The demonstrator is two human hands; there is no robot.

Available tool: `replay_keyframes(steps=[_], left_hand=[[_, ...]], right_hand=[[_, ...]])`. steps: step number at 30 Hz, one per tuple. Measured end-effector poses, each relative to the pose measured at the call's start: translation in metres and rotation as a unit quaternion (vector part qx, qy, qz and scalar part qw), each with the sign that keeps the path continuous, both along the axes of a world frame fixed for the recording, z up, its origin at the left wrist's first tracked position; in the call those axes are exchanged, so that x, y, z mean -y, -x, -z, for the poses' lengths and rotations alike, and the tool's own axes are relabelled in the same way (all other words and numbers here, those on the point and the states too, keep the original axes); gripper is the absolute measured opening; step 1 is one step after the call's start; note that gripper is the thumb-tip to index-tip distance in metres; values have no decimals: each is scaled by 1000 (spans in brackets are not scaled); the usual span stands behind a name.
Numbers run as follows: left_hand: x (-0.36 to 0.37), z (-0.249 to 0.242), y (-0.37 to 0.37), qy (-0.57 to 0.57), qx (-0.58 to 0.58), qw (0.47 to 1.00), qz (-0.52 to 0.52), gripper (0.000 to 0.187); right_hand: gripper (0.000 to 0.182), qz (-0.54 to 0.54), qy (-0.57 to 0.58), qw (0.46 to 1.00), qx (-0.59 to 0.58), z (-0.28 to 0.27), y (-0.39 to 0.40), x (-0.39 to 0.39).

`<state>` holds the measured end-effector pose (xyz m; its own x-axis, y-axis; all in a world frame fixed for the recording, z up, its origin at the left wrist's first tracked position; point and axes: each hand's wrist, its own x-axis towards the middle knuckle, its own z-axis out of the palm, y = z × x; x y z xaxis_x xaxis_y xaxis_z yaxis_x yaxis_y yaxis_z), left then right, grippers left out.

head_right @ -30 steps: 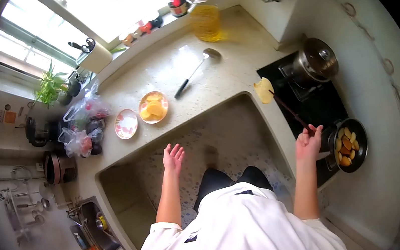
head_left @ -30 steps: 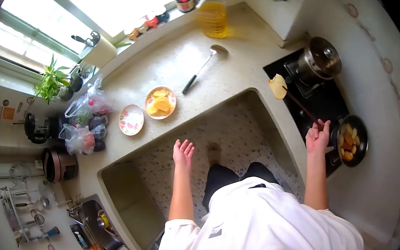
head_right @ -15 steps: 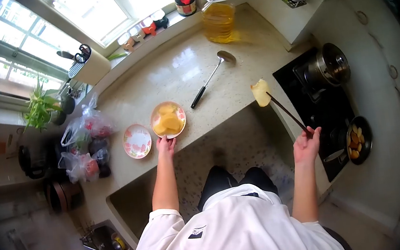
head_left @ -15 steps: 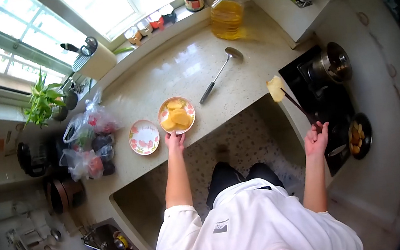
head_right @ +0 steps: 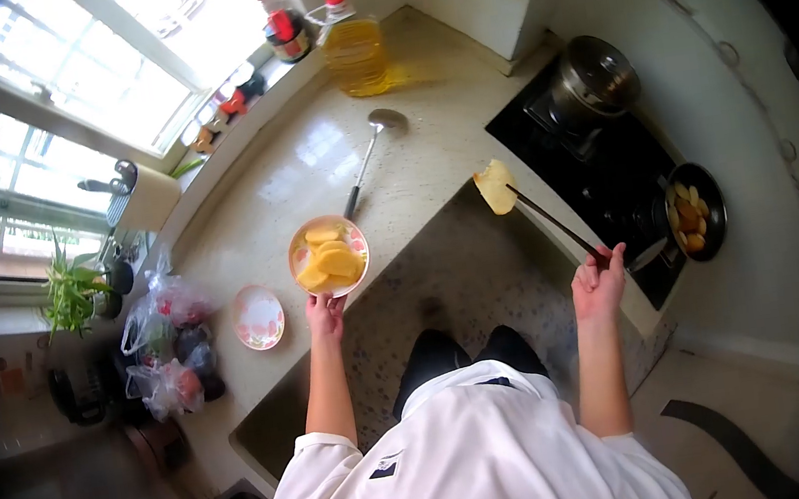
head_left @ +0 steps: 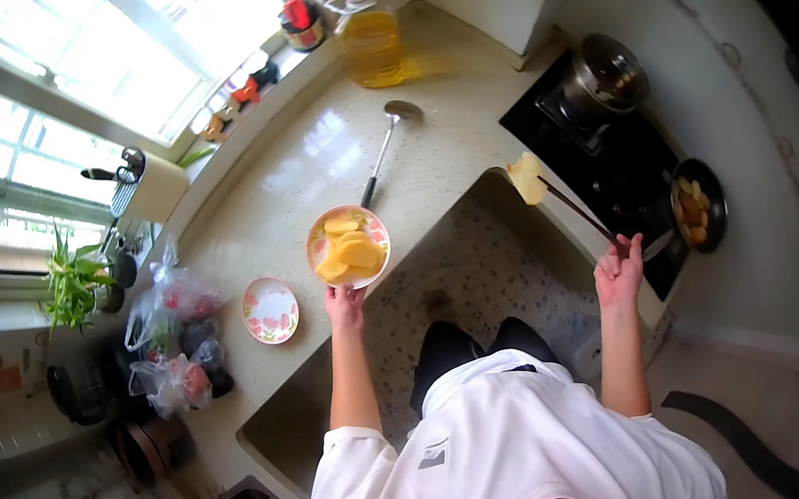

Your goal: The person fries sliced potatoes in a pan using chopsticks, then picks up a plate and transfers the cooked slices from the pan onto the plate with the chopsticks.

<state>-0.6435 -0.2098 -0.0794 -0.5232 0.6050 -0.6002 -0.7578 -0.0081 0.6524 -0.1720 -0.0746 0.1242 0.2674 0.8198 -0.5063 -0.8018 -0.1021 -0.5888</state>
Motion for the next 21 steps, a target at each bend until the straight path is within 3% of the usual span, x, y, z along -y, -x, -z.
replay_keyframes(steps=[4, 11, 21], left_hand=[[-22, -78, -78, -60, 1, 993, 106, 42], [-46, -118, -228, -112, 48, 952, 280, 29], [-31, -158, -436, -96, 141, 906, 387, 27]], right_hand=[[45, 19, -20, 1000, 5, -11, -27, 22], [48, 68, -29, 997, 18, -17, -112, 71], [48, 190, -60, 974, 107, -25, -258, 151]])
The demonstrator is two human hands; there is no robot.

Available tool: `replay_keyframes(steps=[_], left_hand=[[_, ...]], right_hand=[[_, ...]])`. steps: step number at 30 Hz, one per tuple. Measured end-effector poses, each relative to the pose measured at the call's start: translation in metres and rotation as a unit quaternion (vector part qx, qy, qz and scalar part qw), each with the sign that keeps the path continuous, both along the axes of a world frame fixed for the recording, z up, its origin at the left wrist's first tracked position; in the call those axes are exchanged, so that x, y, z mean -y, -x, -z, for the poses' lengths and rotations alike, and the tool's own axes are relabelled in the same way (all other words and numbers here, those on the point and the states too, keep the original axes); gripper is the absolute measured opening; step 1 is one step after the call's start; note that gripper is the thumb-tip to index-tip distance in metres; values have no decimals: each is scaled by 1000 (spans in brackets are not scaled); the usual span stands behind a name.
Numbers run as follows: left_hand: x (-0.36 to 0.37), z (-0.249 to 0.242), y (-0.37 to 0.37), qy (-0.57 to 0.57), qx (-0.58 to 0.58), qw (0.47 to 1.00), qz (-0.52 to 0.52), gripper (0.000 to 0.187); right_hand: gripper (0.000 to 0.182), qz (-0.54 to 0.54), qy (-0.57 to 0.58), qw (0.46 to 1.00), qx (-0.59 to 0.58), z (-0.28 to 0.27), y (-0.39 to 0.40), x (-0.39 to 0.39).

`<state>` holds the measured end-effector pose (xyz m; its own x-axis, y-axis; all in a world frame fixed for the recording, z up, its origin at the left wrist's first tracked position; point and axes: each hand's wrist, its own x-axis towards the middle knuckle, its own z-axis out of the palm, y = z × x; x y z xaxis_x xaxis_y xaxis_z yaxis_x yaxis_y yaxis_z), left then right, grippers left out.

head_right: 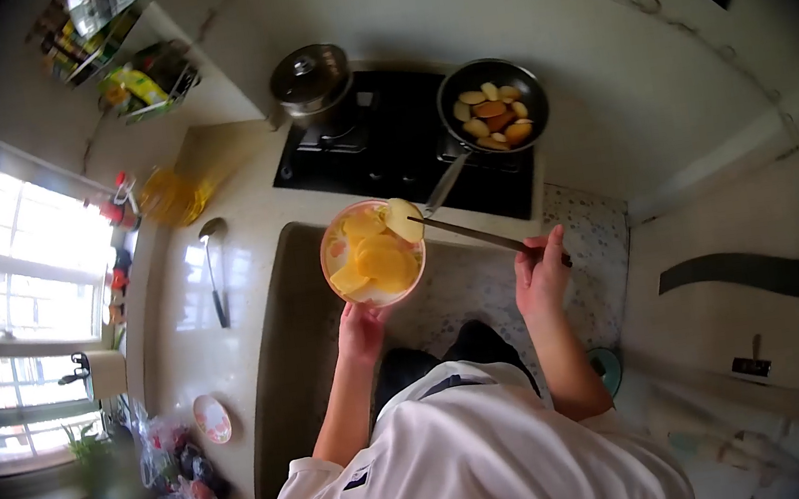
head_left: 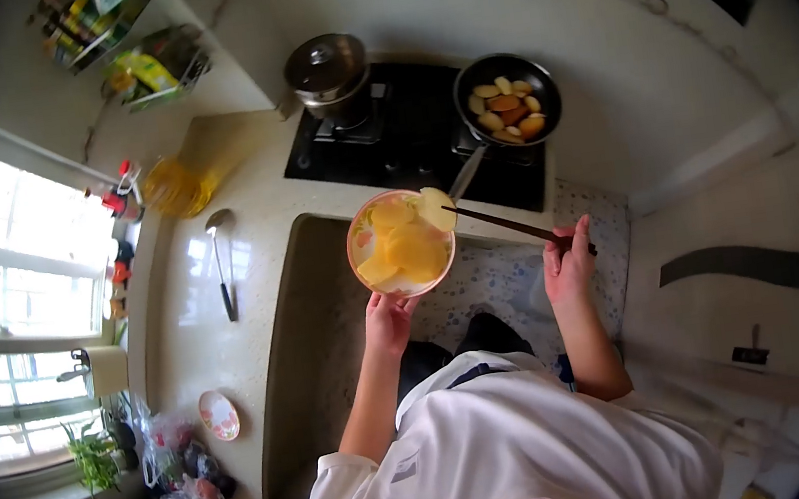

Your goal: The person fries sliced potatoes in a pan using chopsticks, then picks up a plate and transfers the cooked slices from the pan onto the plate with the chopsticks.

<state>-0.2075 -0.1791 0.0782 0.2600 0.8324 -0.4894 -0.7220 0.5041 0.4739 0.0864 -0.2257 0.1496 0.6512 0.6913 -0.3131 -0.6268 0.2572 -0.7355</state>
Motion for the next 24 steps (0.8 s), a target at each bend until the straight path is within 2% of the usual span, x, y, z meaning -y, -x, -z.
replay_keyframes(steps=[2, 5, 7, 9, 12, 13, 17, 20, 24], left_hand=[[4, -3, -27, -6, 5, 1000, 21, 27], [6, -4, -60, -11, 13, 999, 50, 29], [4, -2, -77, -5, 12, 998, 69, 34], [2, -1, -92, -7, 24, 997, 68, 30], [-8, -5, -112, 7, 35, 997, 65, 28], [-13, -7, -117, 14, 38, 997, 65, 28], [-41, -3, -131, 50, 59, 994, 79, 31], [-66, -4, -136, 74, 67, 991, 88, 33], [-107, 1, -136, 77, 68, 989, 102, 34]], right_hand=[[48, 11, -7, 1000, 23, -9, -19, 15], [47, 98, 43, 992, 63, -7, -43, 24], [49, 88, 34, 985, 142, -7, -51, 28], [49, 70, 34, 967, 243, -12, -48, 31], [44, 35, -67, 897, 436, -11, -49, 23], [34, 13, -75, 878, 472, -11, -52, 23], [14, -38, -112, 764, 634, -19, -56, 9], [15, -61, -97, 769, 629, -25, -54, -8], [30, -20, -115, 828, 548, -28, -55, -35]])
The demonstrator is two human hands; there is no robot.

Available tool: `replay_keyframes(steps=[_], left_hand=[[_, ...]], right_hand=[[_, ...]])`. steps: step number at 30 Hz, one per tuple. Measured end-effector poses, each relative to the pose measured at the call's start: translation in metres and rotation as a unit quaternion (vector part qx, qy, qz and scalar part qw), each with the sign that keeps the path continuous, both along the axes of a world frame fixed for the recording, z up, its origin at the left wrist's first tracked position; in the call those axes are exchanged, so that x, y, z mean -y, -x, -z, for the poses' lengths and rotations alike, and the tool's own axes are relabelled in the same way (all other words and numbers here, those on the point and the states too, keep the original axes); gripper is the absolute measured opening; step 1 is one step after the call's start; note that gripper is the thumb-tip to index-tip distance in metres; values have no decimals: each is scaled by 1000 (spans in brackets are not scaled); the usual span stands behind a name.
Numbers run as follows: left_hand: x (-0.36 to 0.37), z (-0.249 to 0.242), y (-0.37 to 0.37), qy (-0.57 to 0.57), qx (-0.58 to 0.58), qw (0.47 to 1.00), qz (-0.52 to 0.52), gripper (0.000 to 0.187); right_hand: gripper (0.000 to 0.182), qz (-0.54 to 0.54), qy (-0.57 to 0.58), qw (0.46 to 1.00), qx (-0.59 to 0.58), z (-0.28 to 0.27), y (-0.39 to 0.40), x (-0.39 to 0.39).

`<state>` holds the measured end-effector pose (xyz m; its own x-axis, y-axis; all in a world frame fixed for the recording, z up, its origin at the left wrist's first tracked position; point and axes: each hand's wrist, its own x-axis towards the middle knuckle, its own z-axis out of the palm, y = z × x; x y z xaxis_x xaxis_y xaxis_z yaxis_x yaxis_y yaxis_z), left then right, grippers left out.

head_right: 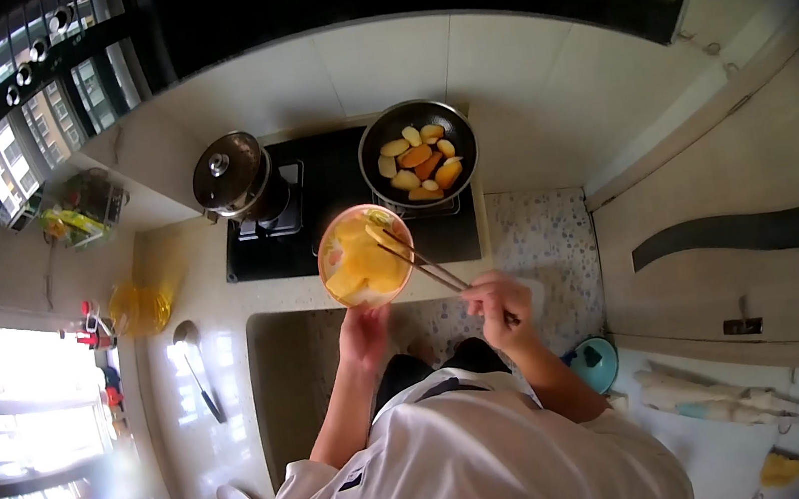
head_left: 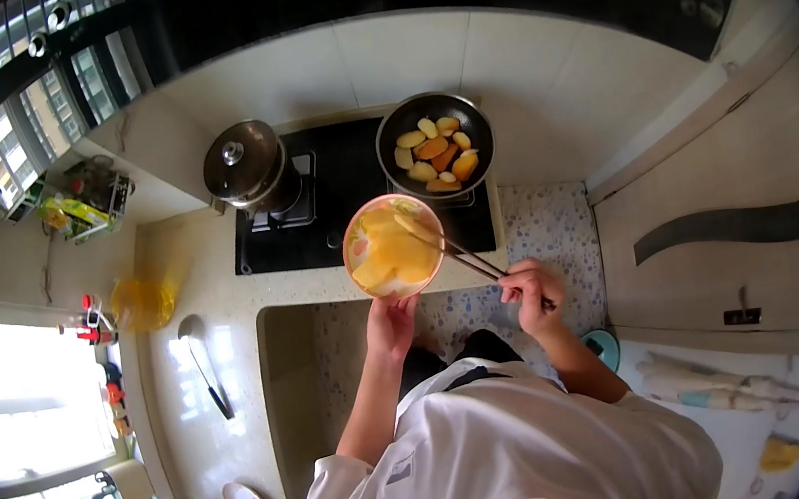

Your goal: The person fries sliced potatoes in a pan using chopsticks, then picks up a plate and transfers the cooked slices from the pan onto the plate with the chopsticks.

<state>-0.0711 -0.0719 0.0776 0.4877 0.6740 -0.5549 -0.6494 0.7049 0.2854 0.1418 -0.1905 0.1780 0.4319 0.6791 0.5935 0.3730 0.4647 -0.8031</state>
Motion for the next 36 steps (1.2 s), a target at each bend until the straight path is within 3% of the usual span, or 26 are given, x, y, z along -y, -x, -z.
replay_keyframes(steps=[1, 5, 8, 14, 19, 22, 25, 28, 30, 33, 36], left_hand=[[-9, 1, 2, 0, 1, 1000, 3, 35], [-49, -4, 14, -68, 4, 998, 16, 37], [-74, -16, 27, -102, -4, 995, 17, 50], [-99, -24, 53, -125, -52, 991, 12, 52], [-104, -20, 56, -135, -41, 990, -8, 53], [-101, -18, 56, -136, -44, 990, -19, 52], [-94, -22, 54, -148, -38, 988, -37, 49], [-86, -18, 51, -138, -45, 987, -73, 46], [-81, -15, 50, -128, -47, 986, -93, 44], [-75, -18, 47, -126, -46, 985, -109, 42], [-70, -25, 41, -133, -63, 982, -120, 41]], right_hand=[[44, -16, 20, 1000, 3, 0, -4, -4], [49, 20, -39, 959, -279, 0, -13, -30], [50, 106, 1, 921, -374, -3, -46, -39], [41, 181, 177, 957, -145, 11, -95, -64], [22, 103, 241, 960, 97, 25, -120, -111], [23, 32, 257, 964, 68, 41, -135, -146], [25, -45, 222, 965, 134, 59, -158, -189], [28, -50, 321, 937, 127, 77, -167, -219], [30, -40, 352, 911, 209, 129, -191, -239], [29, 14, 371, 828, 421, 110, -186, -249], [28, 29, 366, 806, 465, 114, -194, -258]])
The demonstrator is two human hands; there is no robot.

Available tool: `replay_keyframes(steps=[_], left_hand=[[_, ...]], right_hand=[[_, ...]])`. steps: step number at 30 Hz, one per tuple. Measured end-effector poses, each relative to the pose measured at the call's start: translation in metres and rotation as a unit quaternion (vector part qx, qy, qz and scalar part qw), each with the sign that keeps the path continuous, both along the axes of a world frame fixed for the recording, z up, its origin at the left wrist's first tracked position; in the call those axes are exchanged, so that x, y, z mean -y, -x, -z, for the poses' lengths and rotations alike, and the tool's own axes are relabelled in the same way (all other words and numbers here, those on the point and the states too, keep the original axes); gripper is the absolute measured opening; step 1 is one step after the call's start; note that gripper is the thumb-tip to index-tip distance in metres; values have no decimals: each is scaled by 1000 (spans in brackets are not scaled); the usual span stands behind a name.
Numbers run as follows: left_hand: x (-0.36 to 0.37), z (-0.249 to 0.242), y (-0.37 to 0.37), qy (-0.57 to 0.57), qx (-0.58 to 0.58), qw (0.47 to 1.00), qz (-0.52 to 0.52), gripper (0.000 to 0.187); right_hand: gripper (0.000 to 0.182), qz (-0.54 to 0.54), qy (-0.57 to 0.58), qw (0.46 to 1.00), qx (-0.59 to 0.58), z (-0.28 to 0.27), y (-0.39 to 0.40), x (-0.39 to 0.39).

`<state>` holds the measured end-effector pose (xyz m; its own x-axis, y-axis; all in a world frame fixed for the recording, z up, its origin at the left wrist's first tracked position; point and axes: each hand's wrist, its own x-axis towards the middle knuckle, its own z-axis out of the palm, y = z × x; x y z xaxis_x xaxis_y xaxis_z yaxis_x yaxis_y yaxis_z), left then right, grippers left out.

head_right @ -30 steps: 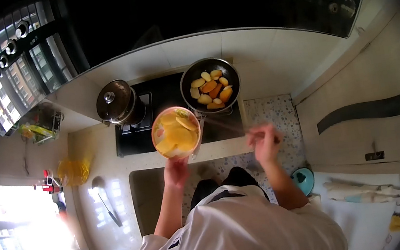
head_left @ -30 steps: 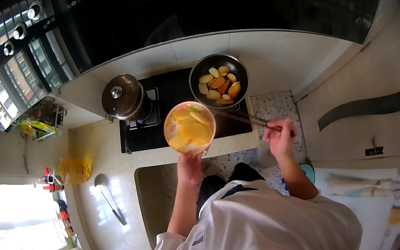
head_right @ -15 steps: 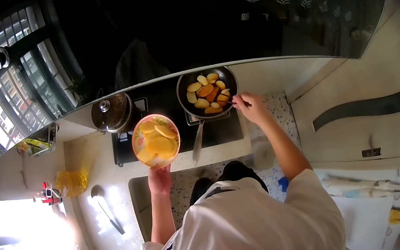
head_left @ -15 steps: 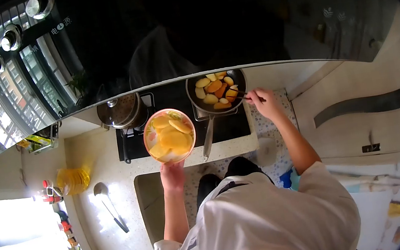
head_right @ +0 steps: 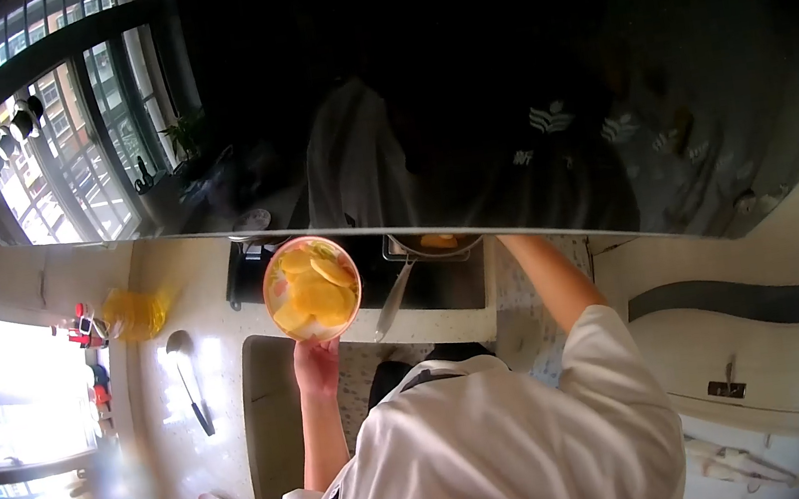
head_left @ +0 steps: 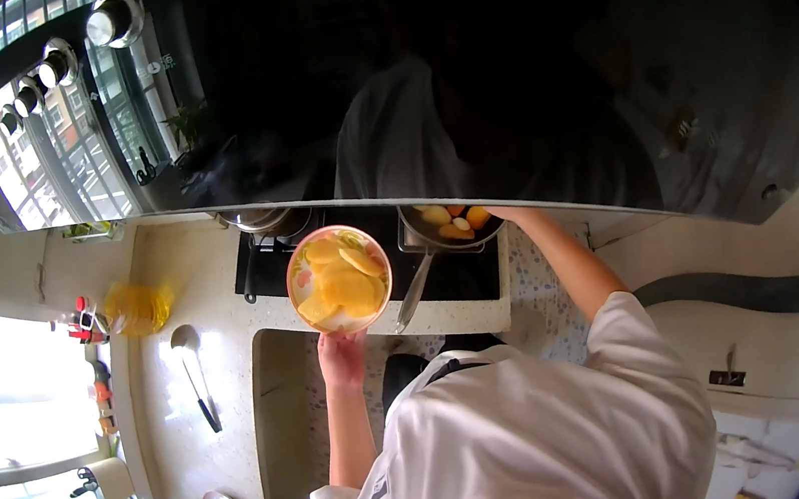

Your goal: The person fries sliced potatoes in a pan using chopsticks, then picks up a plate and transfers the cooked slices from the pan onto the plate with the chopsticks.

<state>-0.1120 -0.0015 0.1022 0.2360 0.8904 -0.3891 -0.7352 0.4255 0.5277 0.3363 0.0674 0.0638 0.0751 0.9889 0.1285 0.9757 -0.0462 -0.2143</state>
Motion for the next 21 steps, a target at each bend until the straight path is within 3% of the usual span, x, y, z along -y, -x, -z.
replay_keyframes(steps=[13, 17, 21], left_hand=[[-1, -2, -7, 0, 10, 1000, -8, 43], [-2, 7, -5, -4, 13, 1000, 0, 43], [-6, 3, -7, -2, 20, 1000, 5, 44]], right_hand=[[24, 59, -91, 994, -13, 17, -20, 9], [23, 146, -169, 970, -96, 19, -33, 15], [22, 271, -243, 902, -232, 28, -51, 24]])
